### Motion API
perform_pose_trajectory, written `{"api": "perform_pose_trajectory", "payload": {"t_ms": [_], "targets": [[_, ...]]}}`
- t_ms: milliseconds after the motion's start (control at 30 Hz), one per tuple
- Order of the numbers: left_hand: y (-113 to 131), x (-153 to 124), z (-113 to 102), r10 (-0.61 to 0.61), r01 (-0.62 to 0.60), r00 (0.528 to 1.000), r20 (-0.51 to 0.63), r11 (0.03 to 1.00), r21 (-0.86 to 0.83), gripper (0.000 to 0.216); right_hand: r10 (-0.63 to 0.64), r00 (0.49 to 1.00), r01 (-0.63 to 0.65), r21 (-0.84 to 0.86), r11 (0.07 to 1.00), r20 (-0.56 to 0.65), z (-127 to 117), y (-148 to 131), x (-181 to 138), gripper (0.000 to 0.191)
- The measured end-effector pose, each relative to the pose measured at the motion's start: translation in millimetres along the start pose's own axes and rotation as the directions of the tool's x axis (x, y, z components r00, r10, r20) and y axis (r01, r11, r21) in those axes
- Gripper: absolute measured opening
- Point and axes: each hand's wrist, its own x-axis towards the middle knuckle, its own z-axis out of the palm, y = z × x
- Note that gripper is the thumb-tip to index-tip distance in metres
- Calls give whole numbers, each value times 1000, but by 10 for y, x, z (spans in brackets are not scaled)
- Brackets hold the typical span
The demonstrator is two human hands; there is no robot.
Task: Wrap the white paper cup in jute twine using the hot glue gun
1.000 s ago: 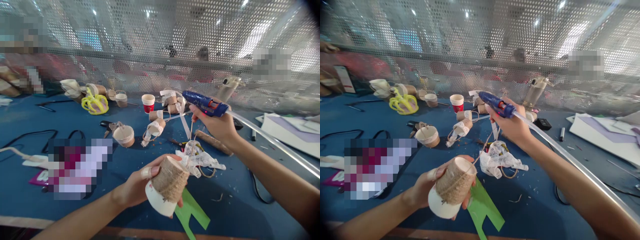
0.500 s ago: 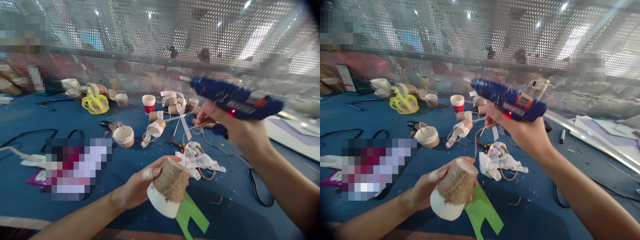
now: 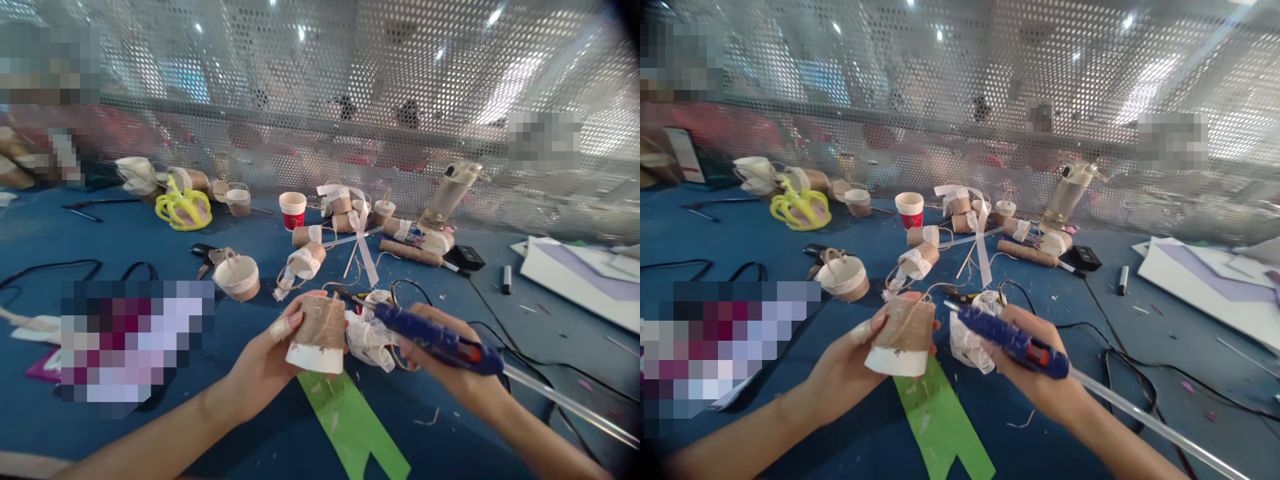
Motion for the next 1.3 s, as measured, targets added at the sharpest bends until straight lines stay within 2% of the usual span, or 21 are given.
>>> {"api": "perform_pose_trajectory", "payload": {"t_ms": [100,167,433,667,800,1000,1133,1300], "targets": [[-25,12,-9,9,1,995,-102,995,100,36,-106,990,109,-27,994,93,89,105,-65,23],[-34,24,1,-4,25,989,-146,989,144,37,-121,985,125,-30,992,125,135,162,-96,22],[-4,69,54,-19,70,969,-245,977,199,42,-183,973,190,-37,981,139,198,196,-172,21],[-21,50,-11,45,25,970,-237,959,282,36,-144,978,160,-100,982,149,192,182,-222,21],[-54,51,-27,81,5,967,-243,943,333,35,-165,980,182,-160,970,114,215,172,-237,26],[-45,59,46,154,-31,949,-275,914,406,37,-200,977,213,-234,949,77,265,152,-237,28],[-36,47,80,180,-43,945,-272,895,443,33,-180,981,191,-243,951,67,278,136,-239,24],[-41,52,90,205,-59,943,-262,878,475,33,-187,977,207,-248,946,103,270,132,-251,26]]}}
